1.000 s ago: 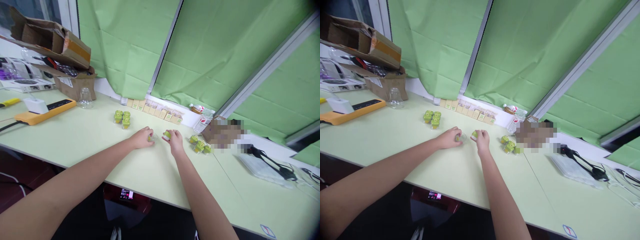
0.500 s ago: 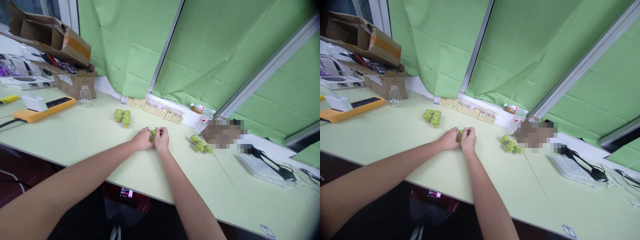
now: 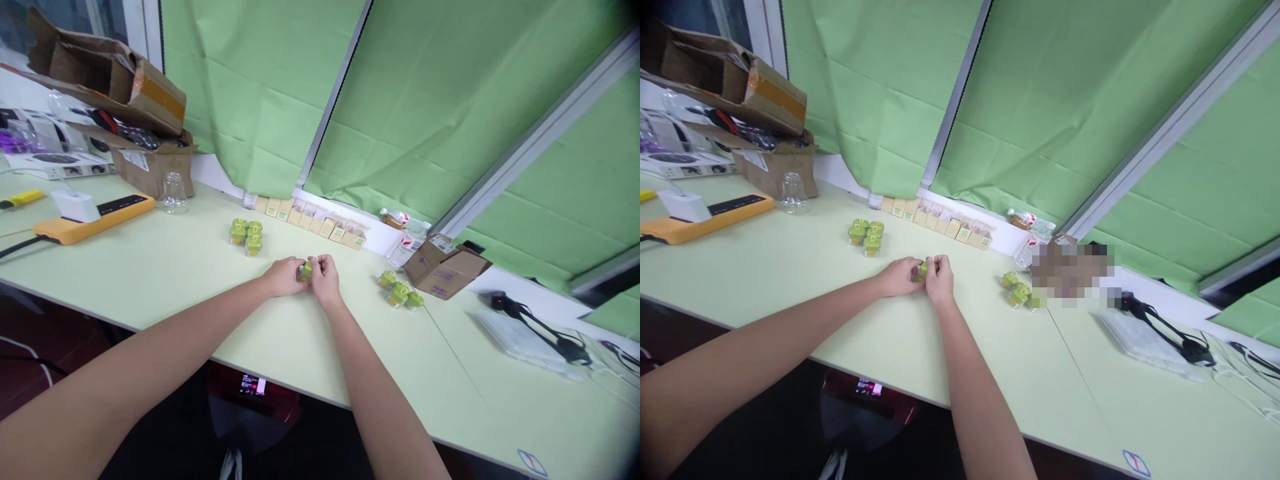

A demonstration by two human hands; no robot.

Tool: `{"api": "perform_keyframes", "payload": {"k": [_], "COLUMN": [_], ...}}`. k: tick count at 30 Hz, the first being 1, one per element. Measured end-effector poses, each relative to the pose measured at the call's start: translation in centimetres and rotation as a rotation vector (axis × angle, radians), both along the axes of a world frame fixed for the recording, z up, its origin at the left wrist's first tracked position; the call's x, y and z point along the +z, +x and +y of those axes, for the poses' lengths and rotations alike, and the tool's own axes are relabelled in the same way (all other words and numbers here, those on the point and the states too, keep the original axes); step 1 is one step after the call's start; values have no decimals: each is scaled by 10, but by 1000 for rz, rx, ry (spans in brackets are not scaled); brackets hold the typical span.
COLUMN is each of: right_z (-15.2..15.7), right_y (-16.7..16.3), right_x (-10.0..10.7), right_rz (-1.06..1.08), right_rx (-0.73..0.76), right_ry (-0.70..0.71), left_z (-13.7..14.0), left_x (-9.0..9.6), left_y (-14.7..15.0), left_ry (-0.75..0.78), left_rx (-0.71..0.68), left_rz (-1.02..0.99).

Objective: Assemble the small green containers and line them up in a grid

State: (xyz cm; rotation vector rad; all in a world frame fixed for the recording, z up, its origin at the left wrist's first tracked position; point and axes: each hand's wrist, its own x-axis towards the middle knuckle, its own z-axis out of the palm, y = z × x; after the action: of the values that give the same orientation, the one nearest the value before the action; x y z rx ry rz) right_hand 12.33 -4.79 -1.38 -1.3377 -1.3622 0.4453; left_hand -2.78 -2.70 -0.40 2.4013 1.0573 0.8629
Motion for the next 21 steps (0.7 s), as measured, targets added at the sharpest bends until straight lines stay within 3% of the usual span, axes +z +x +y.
{"api": "perform_keyframes", "payload": {"k": [6, 21], "right_z": [-4, -6], "right_y": [1, -2], "right_x": [2, 3], "right_rz": [71, 8], "right_rx": [163, 223], "right_ry": [-11, 15], "left_z": [5, 5], "left_x": [1, 0], "left_y": [-8, -9], "left_ry": [-93, -180], "left_rx": [-74, -82], "left_rz": [-89, -144]}}
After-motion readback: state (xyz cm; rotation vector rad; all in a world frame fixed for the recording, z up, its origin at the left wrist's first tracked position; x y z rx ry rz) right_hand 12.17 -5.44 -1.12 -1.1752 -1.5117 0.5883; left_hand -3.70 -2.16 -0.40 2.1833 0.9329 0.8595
